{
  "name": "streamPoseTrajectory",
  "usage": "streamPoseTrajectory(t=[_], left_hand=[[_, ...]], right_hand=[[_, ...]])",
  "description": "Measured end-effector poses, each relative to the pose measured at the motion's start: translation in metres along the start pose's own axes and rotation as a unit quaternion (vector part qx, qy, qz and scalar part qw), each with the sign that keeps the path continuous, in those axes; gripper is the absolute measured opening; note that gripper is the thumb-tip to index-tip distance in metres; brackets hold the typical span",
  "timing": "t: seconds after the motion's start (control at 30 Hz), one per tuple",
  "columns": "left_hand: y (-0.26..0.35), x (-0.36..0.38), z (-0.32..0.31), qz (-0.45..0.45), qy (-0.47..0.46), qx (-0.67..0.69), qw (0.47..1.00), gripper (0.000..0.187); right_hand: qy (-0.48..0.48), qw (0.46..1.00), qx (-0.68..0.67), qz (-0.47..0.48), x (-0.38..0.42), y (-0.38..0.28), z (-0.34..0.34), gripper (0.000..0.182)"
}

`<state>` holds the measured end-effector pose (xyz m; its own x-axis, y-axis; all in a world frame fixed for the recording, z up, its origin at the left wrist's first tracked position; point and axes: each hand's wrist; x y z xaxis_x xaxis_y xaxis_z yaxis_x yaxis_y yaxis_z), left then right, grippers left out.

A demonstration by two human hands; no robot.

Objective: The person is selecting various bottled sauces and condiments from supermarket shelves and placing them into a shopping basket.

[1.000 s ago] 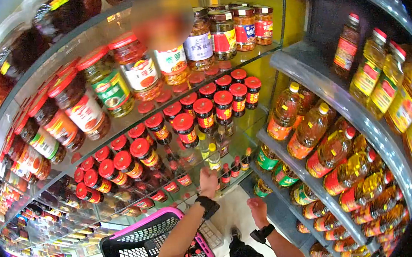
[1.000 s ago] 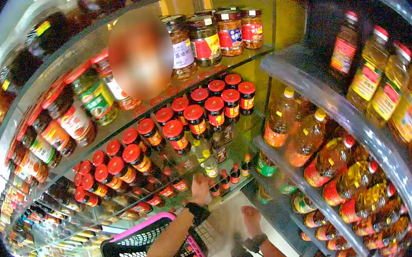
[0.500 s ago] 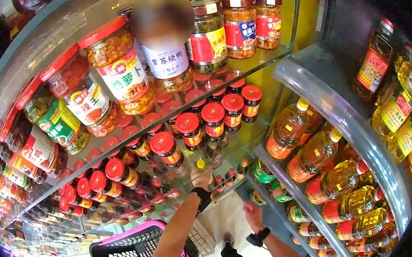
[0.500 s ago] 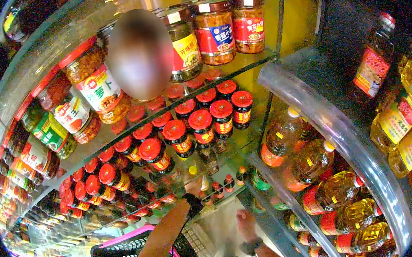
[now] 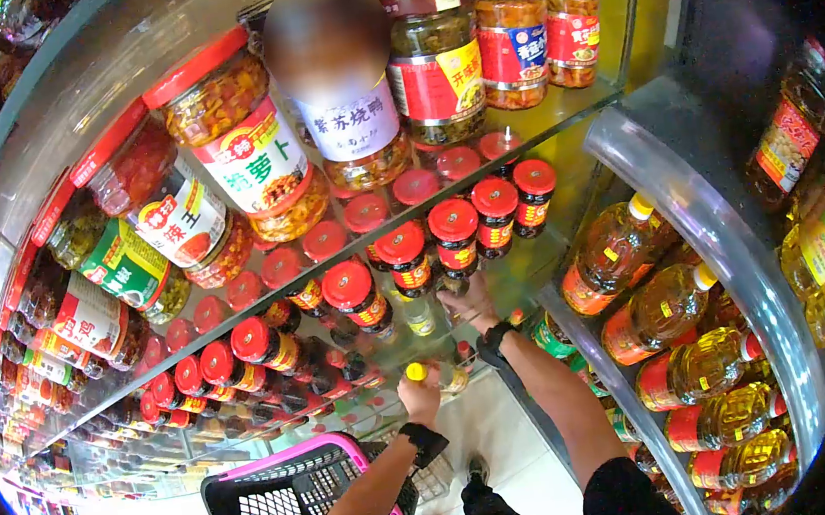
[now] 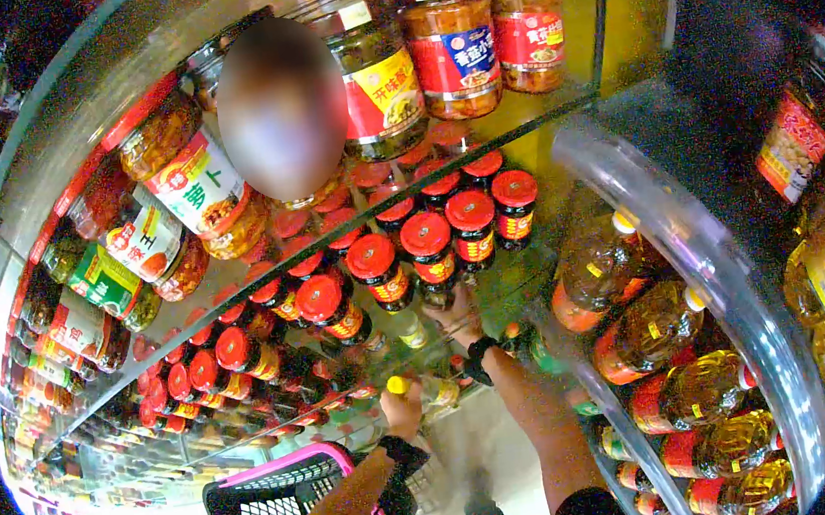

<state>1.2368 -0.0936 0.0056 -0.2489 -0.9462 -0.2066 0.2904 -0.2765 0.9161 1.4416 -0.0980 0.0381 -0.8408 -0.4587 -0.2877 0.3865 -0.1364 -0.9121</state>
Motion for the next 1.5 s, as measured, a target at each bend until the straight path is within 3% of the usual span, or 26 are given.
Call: streamPoseTrajectory(t=[0.1,0.13,0.17,0.23,0.27,0.3,0.37,0.4,0.5,0.6,0.7,0.77,0.87,1.0,1.13,1.3,1.5], left_hand=[[-0.036,0.016,0.014,0.016,0.005,0.034,0.999,0.020],[-0.061,0.026,0.008,0.053,0.039,0.156,0.986,0.019],[-0.057,0.031,0.016,0.055,0.041,0.153,0.986,0.019],[-0.029,0.045,0.041,0.041,0.010,0.096,0.994,0.016],[-0.020,0.050,0.050,0.030,0.006,0.089,0.996,0.013],[-0.015,0.054,0.058,0.033,0.008,0.087,0.996,0.013],[-0.008,0.062,0.069,0.067,0.020,0.090,0.994,0.011],[-0.011,0.066,0.076,0.076,0.005,0.096,0.992,0.012],[-0.006,0.077,0.087,0.087,0.049,0.140,0.985,0.013],[0.001,0.083,0.106,0.066,0.027,0.133,0.989,0.014],[0.006,0.088,0.123,0.072,0.019,0.180,0.981,0.013],[0.018,0.091,0.145,0.093,0.006,0.181,0.979,0.012],[0.034,0.093,0.184,0.059,0.013,0.185,0.981,0.009],[0.029,0.091,0.240,0.080,0.015,0.252,0.964,0.007],[0.016,0.073,0.309,0.064,-0.006,0.231,0.971,0.006],[-0.026,0.062,0.387,0.057,0.044,0.222,0.972,0.009],[-0.077,0.062,0.470,0.062,0.069,0.142,0.986,0.012]], right_hand=[[-0.004,0.999,-0.040,0.032,-0.017,0.059,-0.033,0.041],[0.020,0.998,-0.053,0.015,-0.014,0.059,-0.037,0.033],[0.018,0.998,-0.054,0.012,-0.013,0.054,-0.039,0.033],[0.095,0.985,-0.096,0.111,-0.011,0.035,-0.039,0.032],[0.130,0.989,0.007,0.070,-0.008,0.077,-0.052,0.024],[0.126,0.990,0.007,0.069,-0.003,0.071,-0.043,0.024],[0.071,0.996,0.035,-0.027,0.015,0.046,-0.019,0.018],[0.128,0.991,-0.036,-0.007,0.027,0.010,-0.007,0.017],[0.172,0.983,-0.029,-0.047,0.052,0.067,0.001,0.015],[0.201,0.979,-0.001,0.025,0.089,0.021,0.039,0.014],[0.208,0.973,0.095,0.018,0.121,0.021,0.061,0.013],[0.219,0.975,0.037,0.005,0.148,0.010,0.072,0.015],[0.167,0.983,0.077,-0.016,0.184,-0.045,0.088,0.007],[0.125,0.991,0.041,-0.009,0.223,-0.110,0.088,0.008],[0.091,0.994,0.000,0.057,0.258,-0.165,0.064,0.010],[-0.002,0.998,-0.058,0.025,0.310,-0.217,0.004,0.009],[-0.041,0.995,-0.066,0.057,0.371,-0.232,-0.082,0.011]])
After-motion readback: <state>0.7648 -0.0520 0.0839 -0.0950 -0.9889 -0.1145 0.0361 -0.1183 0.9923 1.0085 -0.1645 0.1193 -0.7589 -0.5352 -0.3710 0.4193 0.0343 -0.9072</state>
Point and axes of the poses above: each hand's wrist, its own x-axis away from the middle knuckle, its own z-axis out of the back of the hand, y = z × x, and after that the axes turned 12 degrees about y, right-handed
